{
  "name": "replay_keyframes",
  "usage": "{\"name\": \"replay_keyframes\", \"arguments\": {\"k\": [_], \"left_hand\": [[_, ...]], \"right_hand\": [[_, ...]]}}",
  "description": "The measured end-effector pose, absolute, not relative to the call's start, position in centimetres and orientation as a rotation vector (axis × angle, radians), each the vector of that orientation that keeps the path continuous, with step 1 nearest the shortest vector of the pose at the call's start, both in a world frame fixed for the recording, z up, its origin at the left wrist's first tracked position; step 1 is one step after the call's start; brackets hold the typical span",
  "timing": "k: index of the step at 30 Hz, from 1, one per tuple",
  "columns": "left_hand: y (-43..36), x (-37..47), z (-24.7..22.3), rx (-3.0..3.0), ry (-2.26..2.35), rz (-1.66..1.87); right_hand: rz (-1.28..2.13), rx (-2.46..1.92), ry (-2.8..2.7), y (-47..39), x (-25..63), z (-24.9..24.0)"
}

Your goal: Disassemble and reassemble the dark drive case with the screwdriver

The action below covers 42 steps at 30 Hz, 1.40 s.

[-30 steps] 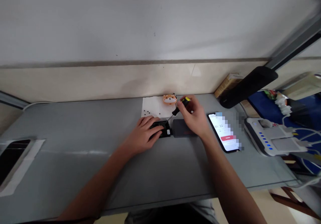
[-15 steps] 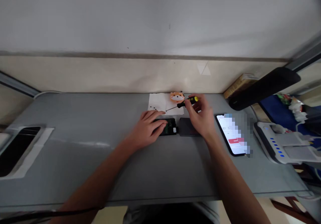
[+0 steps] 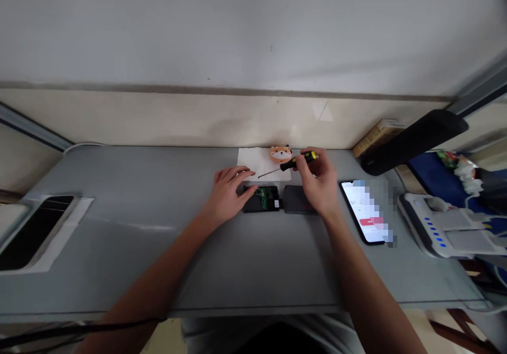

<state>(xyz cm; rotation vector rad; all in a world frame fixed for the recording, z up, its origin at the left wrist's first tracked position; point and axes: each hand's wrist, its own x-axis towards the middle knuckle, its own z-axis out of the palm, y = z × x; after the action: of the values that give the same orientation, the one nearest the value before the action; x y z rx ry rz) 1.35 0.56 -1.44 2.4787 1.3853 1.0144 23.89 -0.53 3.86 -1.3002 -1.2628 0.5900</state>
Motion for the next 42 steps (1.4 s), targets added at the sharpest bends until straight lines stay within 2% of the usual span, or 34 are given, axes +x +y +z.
{"name": "replay_keyframes", "arguments": {"k": [18, 26, 42], "left_hand": [[1.2, 0.6, -1.5, 2.664, 1.287, 1.021], [0.6, 0.6, 0.5, 2.908, 1.184, 0.873], [0.1, 0.8, 1.6, 3.051, 1.196, 0.891]], "right_hand": [[0.705, -1.243, -1.277, -0.7, 23.6, 4.0], [0.713, -1.242, -1.363, -1.3, 23.5, 4.3], [0.728, -1.174, -1.211, -0.8, 22.8, 4.3]]}}
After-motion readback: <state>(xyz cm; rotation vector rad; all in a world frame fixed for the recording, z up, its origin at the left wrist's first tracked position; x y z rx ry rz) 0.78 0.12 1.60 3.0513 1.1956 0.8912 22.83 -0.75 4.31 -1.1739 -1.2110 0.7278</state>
